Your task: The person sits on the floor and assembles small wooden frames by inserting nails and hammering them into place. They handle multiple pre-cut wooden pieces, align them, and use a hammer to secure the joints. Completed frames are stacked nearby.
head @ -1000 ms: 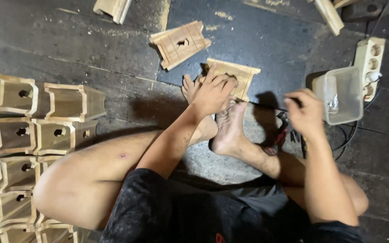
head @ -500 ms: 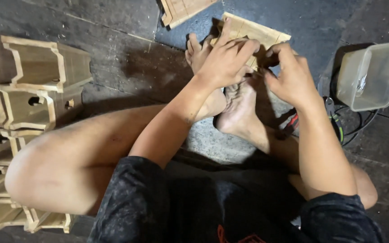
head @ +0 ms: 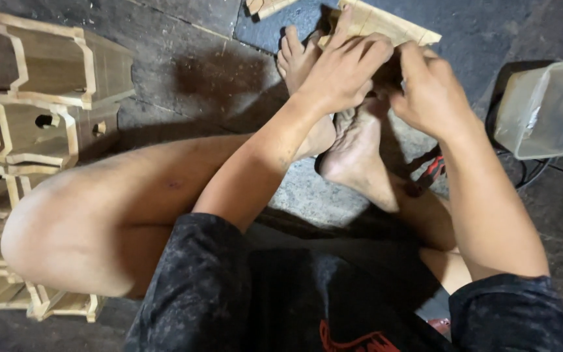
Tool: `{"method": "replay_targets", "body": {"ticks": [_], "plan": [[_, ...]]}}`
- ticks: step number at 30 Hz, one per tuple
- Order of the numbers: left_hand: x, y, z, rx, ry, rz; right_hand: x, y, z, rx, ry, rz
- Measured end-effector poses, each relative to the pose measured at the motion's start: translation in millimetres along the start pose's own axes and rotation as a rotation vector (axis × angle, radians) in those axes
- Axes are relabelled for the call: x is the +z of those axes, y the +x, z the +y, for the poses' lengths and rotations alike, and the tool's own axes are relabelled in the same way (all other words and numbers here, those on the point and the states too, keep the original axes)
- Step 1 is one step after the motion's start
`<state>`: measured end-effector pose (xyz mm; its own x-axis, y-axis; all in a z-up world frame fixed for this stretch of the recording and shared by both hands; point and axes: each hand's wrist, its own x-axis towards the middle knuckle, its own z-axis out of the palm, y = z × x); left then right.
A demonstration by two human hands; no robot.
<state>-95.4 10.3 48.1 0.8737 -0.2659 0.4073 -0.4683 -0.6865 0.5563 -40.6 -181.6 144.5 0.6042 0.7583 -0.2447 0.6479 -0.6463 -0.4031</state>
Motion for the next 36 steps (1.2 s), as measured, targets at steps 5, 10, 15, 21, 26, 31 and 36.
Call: {"method": "replay_targets", "body": {"ticks": [5, 10, 15, 21, 26, 31, 36], "plan": [[2.6, 0.1, -4.8, -0.003, 0.033, 0.003, 4.1, 1.0, -8.7, 0.059, 0.123, 0.068], [3.4, 5.8, -8.7, -0.041, 0.026, -0.022, 20.3, 2.8, 12.2, 0.015, 0.082, 0.2], [4.6, 6.3, -2.5, -0.049, 0.021, -0.046, 35.6, -6.4, 20.7, -0.013, 0.103, 0.363], [1.6, 8.6, 1.7, -0.066, 0.014, -0.103, 34.5, -112.5, 45.3, 0.508, -0.048, 0.569], [11.1, 0.7, 8.2, -0.069, 0.034, -0.038, 89.4, -181.9, 86.6, 1.226, 0.207, -0.021], [13.2, 5.5, 2.0, -0.066, 0.063, -0.041, 90.1, -185.2, 100.5, 1.116, 0.412, -0.066], [22.6, -1.3, 0.3, -0.041, 0.117, 0.059, 82.4, -188.4, 97.0, 1.024, 0.021, -0.387]]}}
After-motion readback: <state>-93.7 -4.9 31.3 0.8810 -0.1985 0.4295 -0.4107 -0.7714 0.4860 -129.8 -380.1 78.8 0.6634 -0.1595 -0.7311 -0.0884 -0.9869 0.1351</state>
